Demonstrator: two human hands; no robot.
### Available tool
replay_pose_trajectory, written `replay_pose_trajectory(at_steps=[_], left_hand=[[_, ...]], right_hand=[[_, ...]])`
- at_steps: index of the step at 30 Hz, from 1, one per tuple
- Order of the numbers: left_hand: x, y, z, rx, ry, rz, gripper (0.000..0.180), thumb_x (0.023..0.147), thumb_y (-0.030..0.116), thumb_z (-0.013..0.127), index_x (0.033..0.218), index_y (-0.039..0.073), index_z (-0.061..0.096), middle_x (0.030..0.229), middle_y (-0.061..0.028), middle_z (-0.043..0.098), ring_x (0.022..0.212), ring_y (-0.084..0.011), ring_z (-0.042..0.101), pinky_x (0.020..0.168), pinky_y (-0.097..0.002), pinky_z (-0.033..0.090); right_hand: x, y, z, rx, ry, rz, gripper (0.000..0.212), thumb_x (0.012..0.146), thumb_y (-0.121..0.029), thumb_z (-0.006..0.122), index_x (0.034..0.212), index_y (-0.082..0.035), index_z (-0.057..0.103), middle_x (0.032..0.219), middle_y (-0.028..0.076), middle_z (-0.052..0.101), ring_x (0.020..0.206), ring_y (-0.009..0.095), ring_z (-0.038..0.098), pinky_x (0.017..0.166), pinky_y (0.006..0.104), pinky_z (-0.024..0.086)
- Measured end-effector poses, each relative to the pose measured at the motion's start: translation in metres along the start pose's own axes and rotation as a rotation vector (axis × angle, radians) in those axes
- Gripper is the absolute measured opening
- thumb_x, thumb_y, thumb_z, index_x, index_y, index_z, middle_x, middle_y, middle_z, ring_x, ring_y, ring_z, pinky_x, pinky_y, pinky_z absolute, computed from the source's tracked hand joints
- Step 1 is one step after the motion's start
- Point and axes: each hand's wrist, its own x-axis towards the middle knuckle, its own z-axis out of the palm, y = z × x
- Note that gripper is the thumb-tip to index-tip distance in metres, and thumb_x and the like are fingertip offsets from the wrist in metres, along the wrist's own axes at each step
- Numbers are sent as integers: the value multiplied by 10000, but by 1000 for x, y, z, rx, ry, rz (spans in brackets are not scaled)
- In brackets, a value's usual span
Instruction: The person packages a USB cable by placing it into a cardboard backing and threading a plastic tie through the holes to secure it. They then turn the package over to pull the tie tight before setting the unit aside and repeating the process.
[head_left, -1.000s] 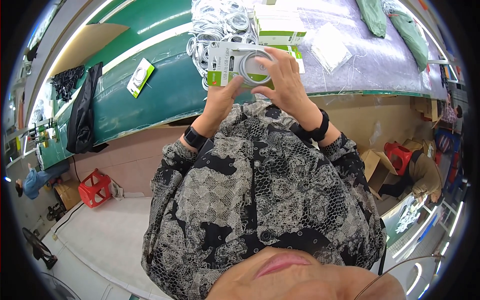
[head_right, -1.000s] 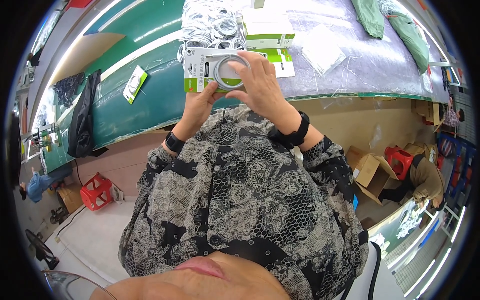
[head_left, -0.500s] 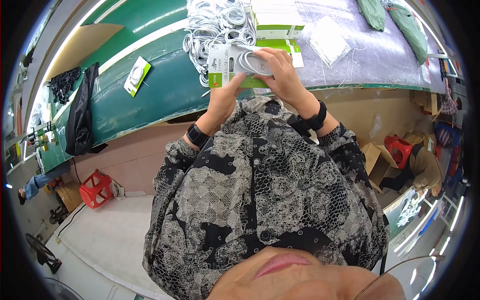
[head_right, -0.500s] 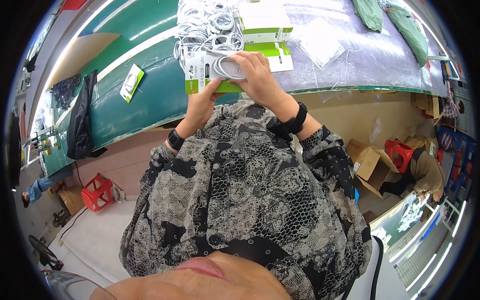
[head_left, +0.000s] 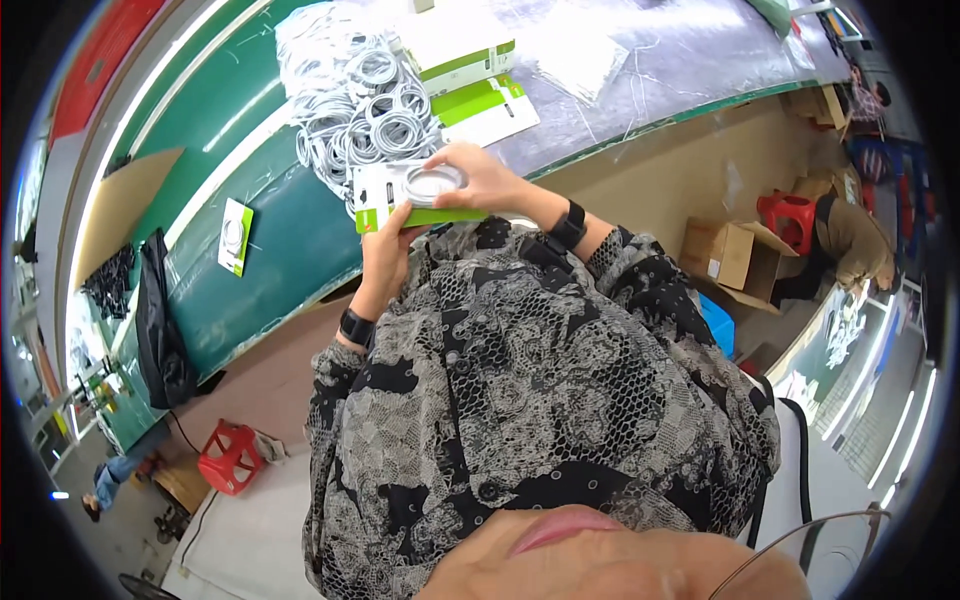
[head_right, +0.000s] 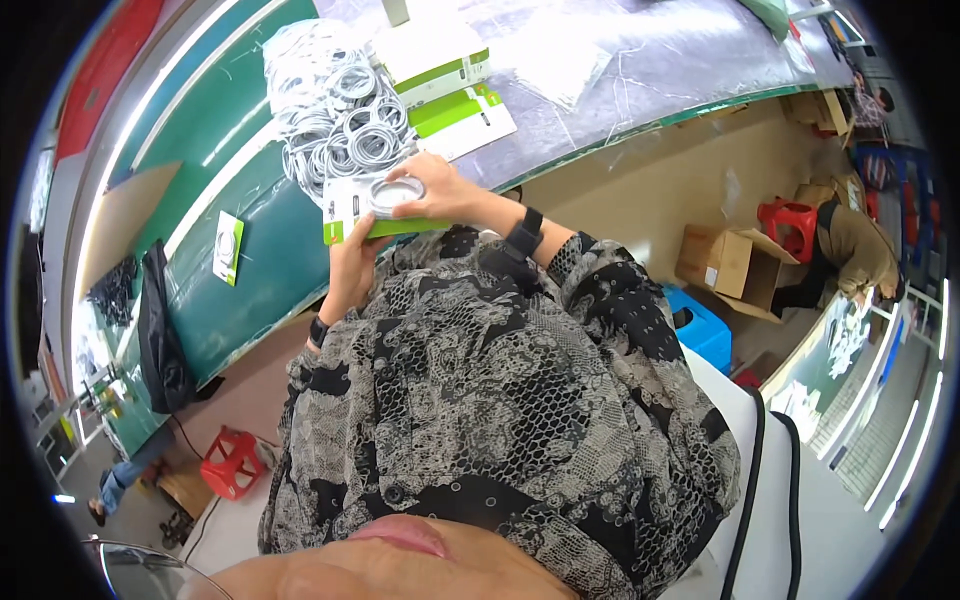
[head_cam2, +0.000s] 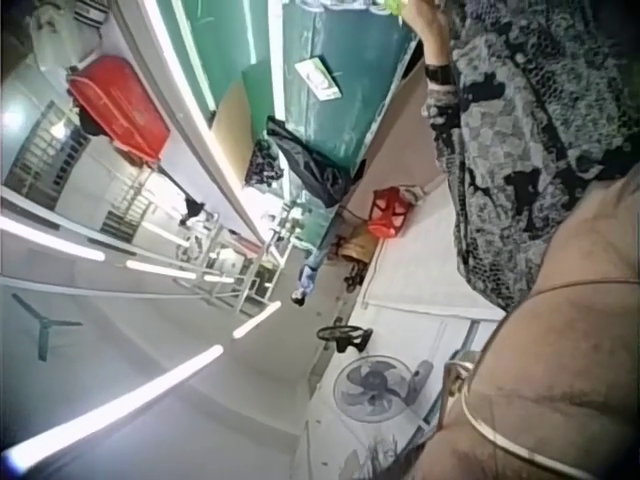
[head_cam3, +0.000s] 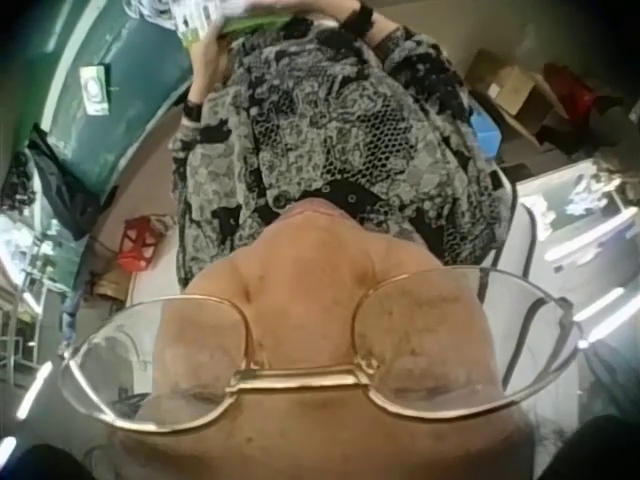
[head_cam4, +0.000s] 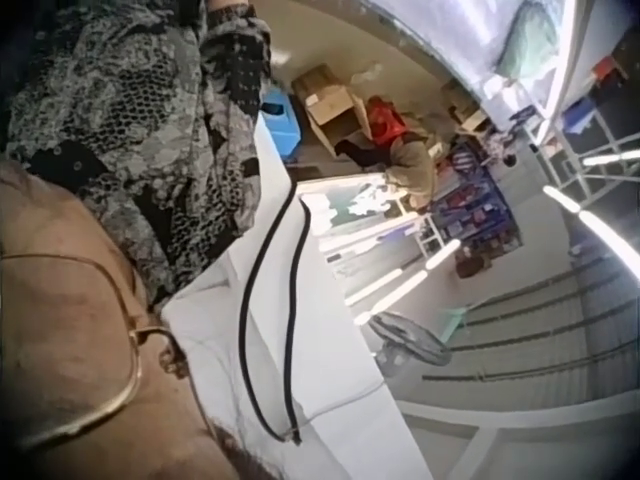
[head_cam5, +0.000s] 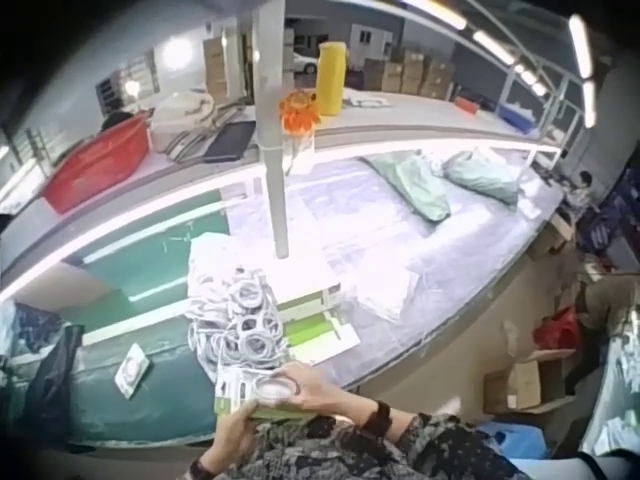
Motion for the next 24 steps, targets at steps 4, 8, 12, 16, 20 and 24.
replay_pose_trajectory(at_steps=[4,8,12,16,20,24], left_hand=[[3,-13,-27,-161,64,-118,300,889,67,560,1186,57,514,1092,-68,608,959,-186,605,789,-345,537],[-10,-14,-42,-248,119,-126,287,895,89,560,1177,59,516,1097,-60,609,966,-183,605,795,-348,535],[-18,-15,-52,-231,127,-149,323,894,115,567,1203,65,489,1108,-65,604,973,-183,609,810,-331,534],[-15,-11,-47,-205,132,-152,296,907,104,543,1196,59,500,1110,-64,608,970,-187,613,794,-332,536],[-7,-5,-35,-184,143,-134,309,911,111,538,1213,63,490,1120,-64,604,963,-189,618,790,-324,538],[-17,0,-32,-207,162,-63,317,911,106,537,1222,69,483,1123,-58,603,964,-194,614,792,-329,531]], right_hand=[[7,112,-21,185,81,456,244,811,-244,642,939,-37,653,877,109,643,786,189,624,699,308,486],[1,233,-78,-270,354,374,170,788,-195,630,856,-42,658,796,114,651,753,223,628,693,321,490],[22,254,-107,-428,427,443,153,789,-194,626,866,-64,647,865,122,648,789,273,625,713,364,494],[37,261,-112,-623,385,564,142,799,-184,614,881,-69,629,927,130,632,838,312,616,738,402,493],[41,265,-117,-750,297,709,136,807,-185,603,871,-65,608,969,134,614,865,325,609,745,420,490],[47,263,-116,-719,315,510,130,835,-187,556,845,-62,590,912,179,613,861,364,595,735,460,471]])
